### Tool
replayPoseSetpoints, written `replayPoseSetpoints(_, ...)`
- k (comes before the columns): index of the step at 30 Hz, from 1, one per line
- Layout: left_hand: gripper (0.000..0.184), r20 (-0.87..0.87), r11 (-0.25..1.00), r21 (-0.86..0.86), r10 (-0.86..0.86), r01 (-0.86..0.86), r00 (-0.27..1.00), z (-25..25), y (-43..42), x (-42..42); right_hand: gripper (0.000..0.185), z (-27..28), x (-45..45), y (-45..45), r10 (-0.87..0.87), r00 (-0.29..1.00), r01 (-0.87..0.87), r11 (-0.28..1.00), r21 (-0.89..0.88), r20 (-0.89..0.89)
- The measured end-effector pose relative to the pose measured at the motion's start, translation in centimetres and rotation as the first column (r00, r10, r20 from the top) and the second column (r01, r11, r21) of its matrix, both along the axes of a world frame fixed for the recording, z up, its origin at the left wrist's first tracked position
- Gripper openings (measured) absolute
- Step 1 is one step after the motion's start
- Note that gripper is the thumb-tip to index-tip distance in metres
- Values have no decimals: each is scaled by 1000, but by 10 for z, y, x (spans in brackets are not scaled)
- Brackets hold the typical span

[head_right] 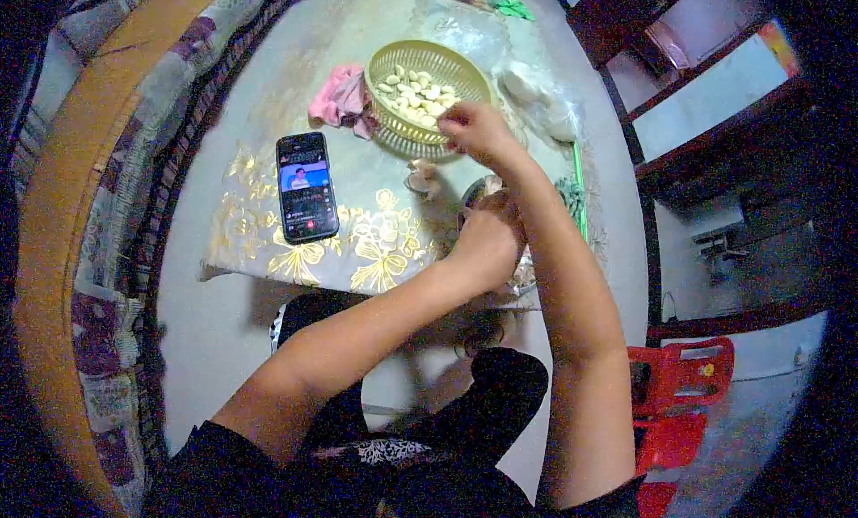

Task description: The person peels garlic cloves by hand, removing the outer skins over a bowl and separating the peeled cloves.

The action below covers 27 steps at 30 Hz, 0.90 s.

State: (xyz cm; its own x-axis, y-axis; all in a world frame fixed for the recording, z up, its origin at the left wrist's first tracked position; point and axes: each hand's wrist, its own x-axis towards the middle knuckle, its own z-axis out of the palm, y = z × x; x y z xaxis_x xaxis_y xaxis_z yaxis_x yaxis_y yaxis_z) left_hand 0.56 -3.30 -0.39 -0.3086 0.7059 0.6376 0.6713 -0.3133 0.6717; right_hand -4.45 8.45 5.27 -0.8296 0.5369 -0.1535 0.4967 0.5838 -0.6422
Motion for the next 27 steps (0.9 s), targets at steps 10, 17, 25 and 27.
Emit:
replayPoseSetpoints(10,35,199,991,-102,-62,84,978,-20,6,23,32,-36,10,-30,181,832,-398,853,336,524)
replayPoseSetpoints(17,30,180,979,-133,-128,153,975,-21,-6,29,25,-46,13,-39,206,874,-396,828,398,440)
replayPoseSetpoints(25,35,-77,975,-140,-184,172,980,12,-21,31,23,12,46,-47,58,992,-41,989,142,-116)
replayPoseSetpoints(27,36,-149,989,-51,-146,140,978,7,-17,33,21,35,62,-60,-28,948,-8,994,-112,-317)
